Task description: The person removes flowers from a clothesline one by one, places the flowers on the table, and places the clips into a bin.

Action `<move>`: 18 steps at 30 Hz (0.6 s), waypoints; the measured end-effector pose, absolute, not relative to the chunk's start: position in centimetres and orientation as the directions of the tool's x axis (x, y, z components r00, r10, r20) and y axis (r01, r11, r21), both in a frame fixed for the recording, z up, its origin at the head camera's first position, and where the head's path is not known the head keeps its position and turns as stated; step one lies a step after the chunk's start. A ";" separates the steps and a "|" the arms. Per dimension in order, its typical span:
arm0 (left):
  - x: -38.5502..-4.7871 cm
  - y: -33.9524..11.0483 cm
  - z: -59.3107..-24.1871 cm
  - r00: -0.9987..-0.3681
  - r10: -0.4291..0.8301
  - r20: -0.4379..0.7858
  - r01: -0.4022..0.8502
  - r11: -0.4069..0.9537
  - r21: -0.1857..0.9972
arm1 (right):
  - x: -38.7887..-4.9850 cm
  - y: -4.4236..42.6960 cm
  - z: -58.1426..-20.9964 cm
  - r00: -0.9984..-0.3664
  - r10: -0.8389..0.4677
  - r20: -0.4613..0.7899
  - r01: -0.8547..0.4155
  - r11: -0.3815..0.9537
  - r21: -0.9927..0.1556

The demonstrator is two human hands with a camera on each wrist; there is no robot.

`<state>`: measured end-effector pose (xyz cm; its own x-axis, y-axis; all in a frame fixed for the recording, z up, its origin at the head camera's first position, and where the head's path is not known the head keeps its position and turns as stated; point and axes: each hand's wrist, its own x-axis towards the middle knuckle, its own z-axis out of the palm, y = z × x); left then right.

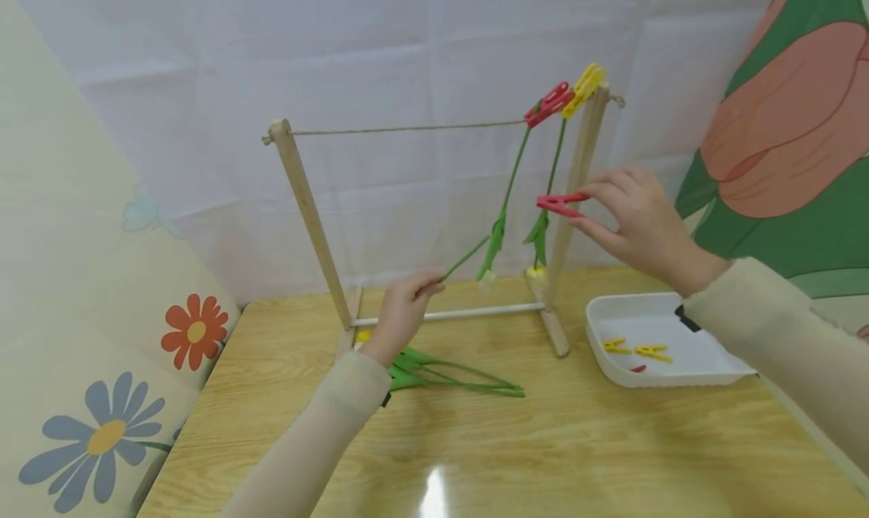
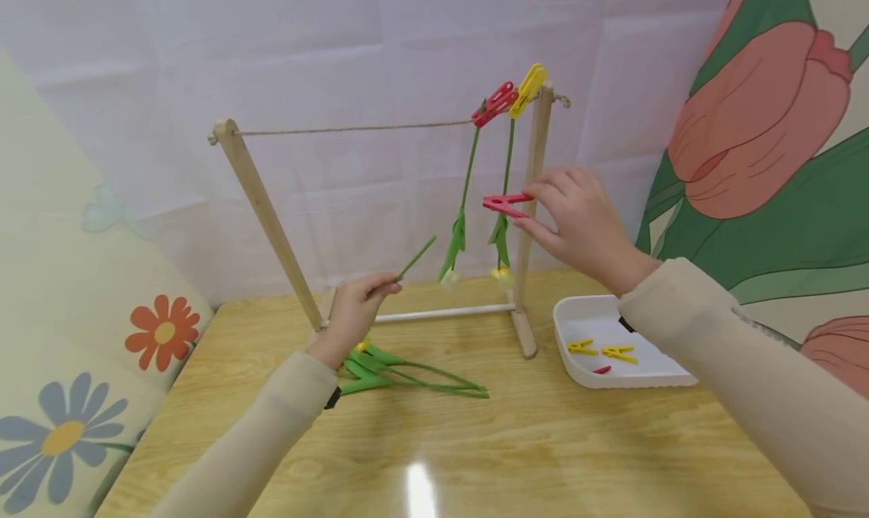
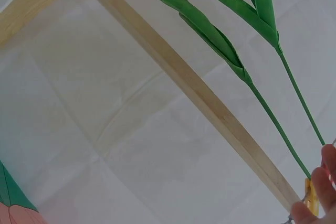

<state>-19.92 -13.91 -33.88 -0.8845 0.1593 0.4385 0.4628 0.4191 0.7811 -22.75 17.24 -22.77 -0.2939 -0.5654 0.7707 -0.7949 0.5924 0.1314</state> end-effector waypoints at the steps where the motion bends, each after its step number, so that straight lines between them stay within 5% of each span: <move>1: -19.9 -13.9 -34.0 -0.880 0.170 0.443 0.470 0.436 0.767 | -22.7 17.3 -22.9 -0.297 -0.564 0.771 -0.794 0.594 0.129; 18: -19.7 -14.0 -35.7 -0.803 0.305 0.512 0.584 0.578 0.570 | -22.2 18.6 -24.8 -0.353 -0.525 0.775 -0.785 0.617 0.061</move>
<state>-19.71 -13.99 -35.68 -0.8028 0.3050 0.5123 0.5836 0.5779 0.5705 -22.23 18.59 -24.79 -0.3526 -0.5251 0.7745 -0.7847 0.6169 0.0610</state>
